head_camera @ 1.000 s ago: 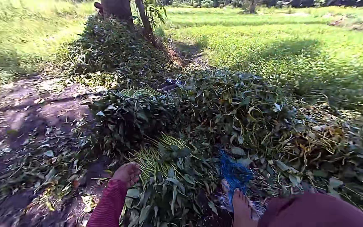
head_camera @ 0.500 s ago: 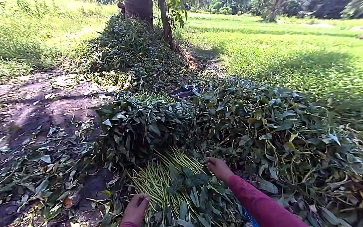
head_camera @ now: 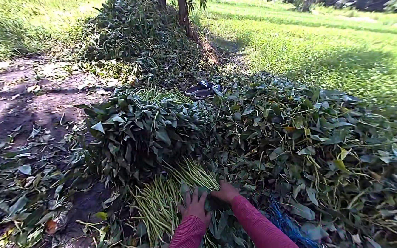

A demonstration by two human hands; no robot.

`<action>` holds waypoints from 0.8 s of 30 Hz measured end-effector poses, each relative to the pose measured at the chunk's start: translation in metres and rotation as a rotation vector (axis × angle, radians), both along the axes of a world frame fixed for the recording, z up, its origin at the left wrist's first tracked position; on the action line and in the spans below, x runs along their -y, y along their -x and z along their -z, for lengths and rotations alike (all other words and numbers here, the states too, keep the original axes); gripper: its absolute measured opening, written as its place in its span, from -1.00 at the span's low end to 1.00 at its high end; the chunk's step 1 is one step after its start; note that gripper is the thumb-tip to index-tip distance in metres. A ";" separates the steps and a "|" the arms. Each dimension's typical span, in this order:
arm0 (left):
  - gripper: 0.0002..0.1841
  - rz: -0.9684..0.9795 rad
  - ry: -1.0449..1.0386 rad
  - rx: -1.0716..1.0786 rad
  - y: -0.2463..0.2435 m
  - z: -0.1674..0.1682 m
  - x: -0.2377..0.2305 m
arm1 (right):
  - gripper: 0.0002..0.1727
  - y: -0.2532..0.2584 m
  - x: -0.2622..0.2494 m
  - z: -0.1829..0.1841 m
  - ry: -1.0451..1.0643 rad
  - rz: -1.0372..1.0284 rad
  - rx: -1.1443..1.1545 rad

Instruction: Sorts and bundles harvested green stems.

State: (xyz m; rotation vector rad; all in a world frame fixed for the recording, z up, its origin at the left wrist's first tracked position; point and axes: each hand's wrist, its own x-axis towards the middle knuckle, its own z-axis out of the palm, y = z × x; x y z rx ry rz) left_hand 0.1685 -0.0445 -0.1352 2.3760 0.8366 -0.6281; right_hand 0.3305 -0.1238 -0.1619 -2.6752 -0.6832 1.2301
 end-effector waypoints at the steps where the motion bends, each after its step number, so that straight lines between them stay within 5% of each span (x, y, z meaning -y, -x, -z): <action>1: -0.23 0.014 0.028 -0.071 -0.003 0.002 0.008 | 0.02 0.003 -0.001 0.000 0.022 -0.041 0.028; 4: -0.35 0.079 0.097 -0.197 -0.001 -0.009 0.039 | 0.01 0.010 -0.001 -0.002 0.032 -0.181 0.153; 8: -0.42 0.134 0.358 -0.165 0.010 -0.035 0.037 | 0.09 0.014 0.008 0.010 -0.077 -0.055 -0.001; 12: -0.57 -0.256 0.158 0.129 -0.002 -0.054 -0.026 | 0.03 0.030 0.011 0.005 -0.088 -0.005 0.031; 14: -0.56 -0.543 0.146 0.226 -0.014 -0.034 -0.050 | 0.03 0.038 0.010 0.005 -0.084 0.034 0.063; 17: -0.35 -0.879 0.384 0.103 -0.032 0.009 -0.057 | 0.16 0.039 0.006 0.007 -0.050 0.093 0.071; 20: -0.30 -0.890 0.410 0.024 -0.038 0.035 -0.041 | 0.21 0.038 0.006 0.011 -0.015 0.082 0.049; 24: -0.13 -0.956 0.349 0.179 -0.040 0.059 -0.016 | 0.14 0.043 0.004 -0.001 -0.027 0.130 0.023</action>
